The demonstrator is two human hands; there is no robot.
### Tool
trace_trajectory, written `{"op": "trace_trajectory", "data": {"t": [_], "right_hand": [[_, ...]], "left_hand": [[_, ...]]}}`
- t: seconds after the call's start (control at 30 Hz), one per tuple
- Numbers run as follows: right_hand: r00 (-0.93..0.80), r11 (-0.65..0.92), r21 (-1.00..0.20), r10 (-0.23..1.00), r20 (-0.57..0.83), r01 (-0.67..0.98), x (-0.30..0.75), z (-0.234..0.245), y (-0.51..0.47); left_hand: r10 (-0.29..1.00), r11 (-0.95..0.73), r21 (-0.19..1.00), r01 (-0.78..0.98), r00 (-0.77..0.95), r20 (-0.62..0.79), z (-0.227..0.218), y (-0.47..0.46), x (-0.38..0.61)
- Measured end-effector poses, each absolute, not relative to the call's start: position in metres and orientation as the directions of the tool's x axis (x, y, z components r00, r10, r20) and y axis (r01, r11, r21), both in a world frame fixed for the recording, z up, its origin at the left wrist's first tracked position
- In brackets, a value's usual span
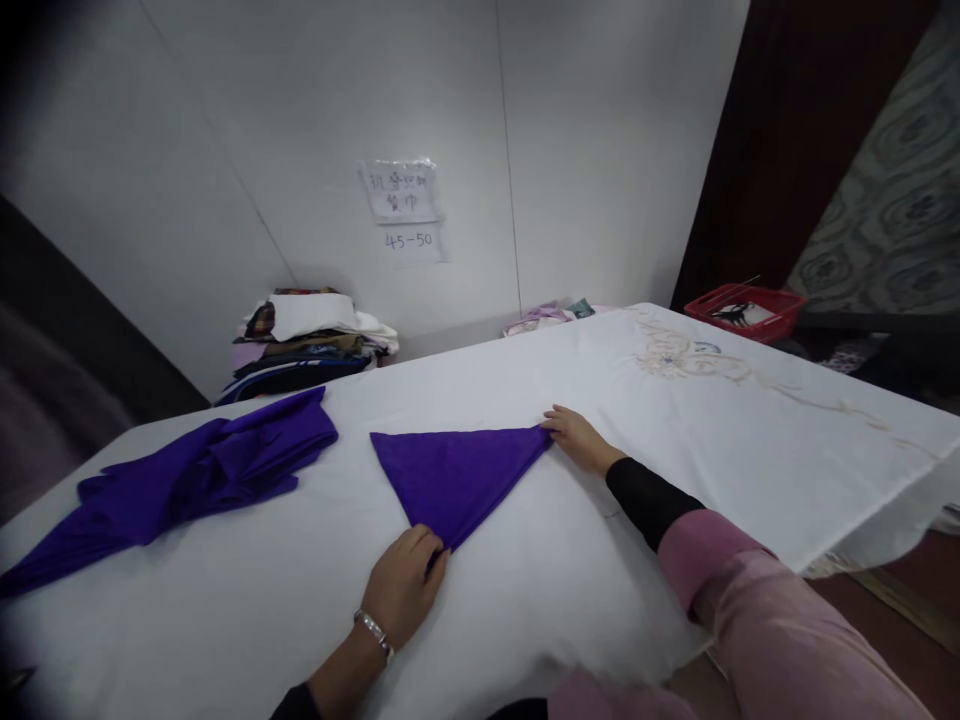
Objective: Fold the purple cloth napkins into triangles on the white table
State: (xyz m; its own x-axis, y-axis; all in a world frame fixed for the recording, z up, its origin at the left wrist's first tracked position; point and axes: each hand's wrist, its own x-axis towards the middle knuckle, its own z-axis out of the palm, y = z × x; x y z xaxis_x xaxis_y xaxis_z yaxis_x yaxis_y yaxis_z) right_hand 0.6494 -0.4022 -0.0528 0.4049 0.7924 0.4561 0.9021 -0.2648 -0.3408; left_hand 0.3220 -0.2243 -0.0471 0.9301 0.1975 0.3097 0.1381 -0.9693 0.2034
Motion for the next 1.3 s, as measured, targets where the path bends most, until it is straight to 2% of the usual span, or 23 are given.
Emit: {"op": "trace_trajectory", "data": {"t": [0.17, 0.53, 0.67, 0.8, 0.97, 1.17, 1.3], "right_hand": [[0.361, -0.238, -0.309, 0.820, 0.444, 0.921, 0.648, -0.051, -0.394], [0.338, -0.232, -0.303, 0.867, 0.366, 0.924, 0.643, -0.058, -0.412], [0.307, -0.228, -0.256, 0.891, 0.333, 0.939, 0.647, -0.062, -0.416], [0.274, -0.218, -0.199, 0.903, 0.330, 0.956, 0.650, -0.063, -0.416], [0.306, -0.260, -0.173, 0.886, 0.348, 0.950, 0.650, -0.059, -0.415], [0.367, -0.308, -0.223, 0.877, 0.310, 0.925, 0.642, -0.061, -0.433], [0.350, -0.291, -0.222, 0.886, 0.304, 0.931, 0.641, -0.065, -0.445]], "left_hand": [[0.183, -0.979, 0.146, 0.143, 0.934, 0.308, -0.047, -0.226, 0.321], [0.212, -0.974, 0.137, 0.181, 0.942, 0.259, -0.041, -0.231, 0.317], [0.221, -0.972, 0.132, 0.193, 0.941, 0.255, -0.042, -0.232, 0.315], [0.232, -0.973, 0.072, 0.221, 0.947, 0.223, -0.041, -0.234, 0.314], [0.233, -0.972, 0.030, 0.232, 0.951, 0.202, -0.038, -0.236, 0.315], [0.216, -0.976, 0.037, 0.213, 0.955, 0.205, -0.041, -0.234, 0.304], [0.206, -0.974, 0.132, 0.183, 0.959, 0.195, -0.034, -0.232, 0.298]]}}
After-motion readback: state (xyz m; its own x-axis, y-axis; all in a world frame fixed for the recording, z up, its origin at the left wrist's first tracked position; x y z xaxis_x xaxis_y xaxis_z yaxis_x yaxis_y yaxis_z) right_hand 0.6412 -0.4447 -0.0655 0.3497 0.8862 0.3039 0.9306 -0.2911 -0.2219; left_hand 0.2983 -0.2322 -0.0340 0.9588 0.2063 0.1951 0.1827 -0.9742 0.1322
